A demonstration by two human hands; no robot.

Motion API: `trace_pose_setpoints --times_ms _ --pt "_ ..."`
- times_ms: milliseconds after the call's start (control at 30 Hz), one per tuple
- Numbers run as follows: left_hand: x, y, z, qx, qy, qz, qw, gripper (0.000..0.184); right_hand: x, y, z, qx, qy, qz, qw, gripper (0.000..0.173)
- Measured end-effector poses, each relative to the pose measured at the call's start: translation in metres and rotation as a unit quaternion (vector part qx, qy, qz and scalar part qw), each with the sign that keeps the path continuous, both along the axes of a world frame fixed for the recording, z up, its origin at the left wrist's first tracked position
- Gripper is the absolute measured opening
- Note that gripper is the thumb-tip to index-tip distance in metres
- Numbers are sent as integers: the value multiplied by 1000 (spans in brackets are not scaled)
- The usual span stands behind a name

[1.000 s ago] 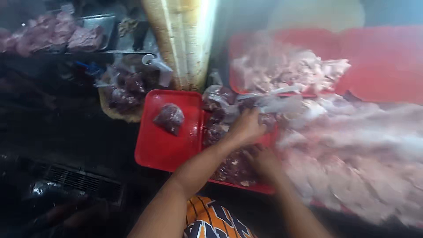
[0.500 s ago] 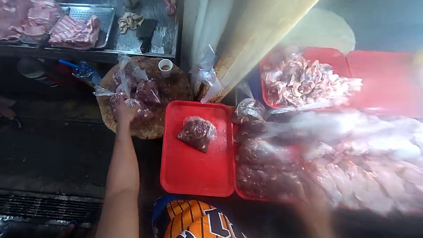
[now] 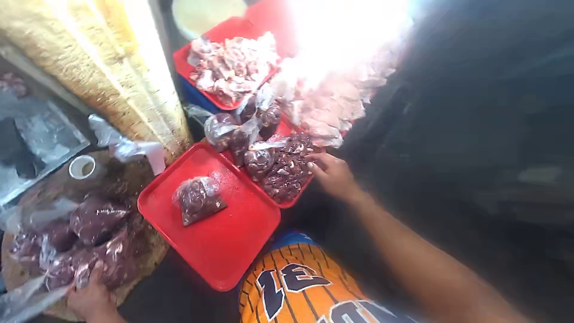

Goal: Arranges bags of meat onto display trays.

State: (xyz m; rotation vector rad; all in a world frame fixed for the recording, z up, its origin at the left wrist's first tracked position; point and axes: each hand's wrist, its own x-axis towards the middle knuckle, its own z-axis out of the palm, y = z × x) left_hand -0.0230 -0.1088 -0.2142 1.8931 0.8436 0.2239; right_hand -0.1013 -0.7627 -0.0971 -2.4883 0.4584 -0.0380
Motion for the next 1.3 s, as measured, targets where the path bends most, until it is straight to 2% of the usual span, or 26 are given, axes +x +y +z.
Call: trace_pose_setpoints --times_ms 67,133,267,367,433,500,600,667,767,900,1033,1100,1133,1200,1233,1300 --pt "-5 -13 25 -36 -73 -16 997 68 -14 -13 -6 36 40 -9 998 39" --pt "-6 -53 60 -76 -140 -58 986 64 -26 -24 -15 73 60 -24 995 39" --pt "13 -204 125 -144 -280 -171 934 66 -15 -49 -31 108 65 -16 992 38" --pt "35 -339 150 -83 -286 -256 920 58 8 -73 -31 110 35 32 993 37" --pt "47 -428 151 -22 -236 -291 927 53 12 -99 -30 109 12 44 993 37" --pt "64 -507 137 22 -204 -326 923 49 10 -131 -29 118 -14 41 992 38" --pt "91 -602 96 184 -108 -367 906 54 -12 -187 -39 151 -6 20 988 39" --pt "105 -644 59 247 -75 -378 889 61 -35 -225 -50 161 38 -5 986 42" --pt "116 -677 21 276 -25 -385 880 65 -70 -268 -63 183 81 -56 978 42" --pt "113 -696 11 319 39 -370 872 63 -94 -302 -75 201 123 -74 969 42" --pt "119 -683 39 311 77 -377 869 83 -79 -309 -70 216 114 -45 969 43" --pt "107 -679 60 326 7 -353 877 90 -64 -307 -69 225 99 -24 969 42" --pt "97 -680 67 343 -51 -349 871 85 -58 -304 -70 231 90 -14 969 42" --pt "83 -684 58 386 -169 -391 818 69 -45 -295 -76 241 85 8 967 41" --pt "82 -684 44 406 -189 -433 782 66 -36 -290 -78 244 86 26 965 41" --pt "93 -681 14 455 -162 -501 719 60 -21 -280 -79 241 92 73 963 40"
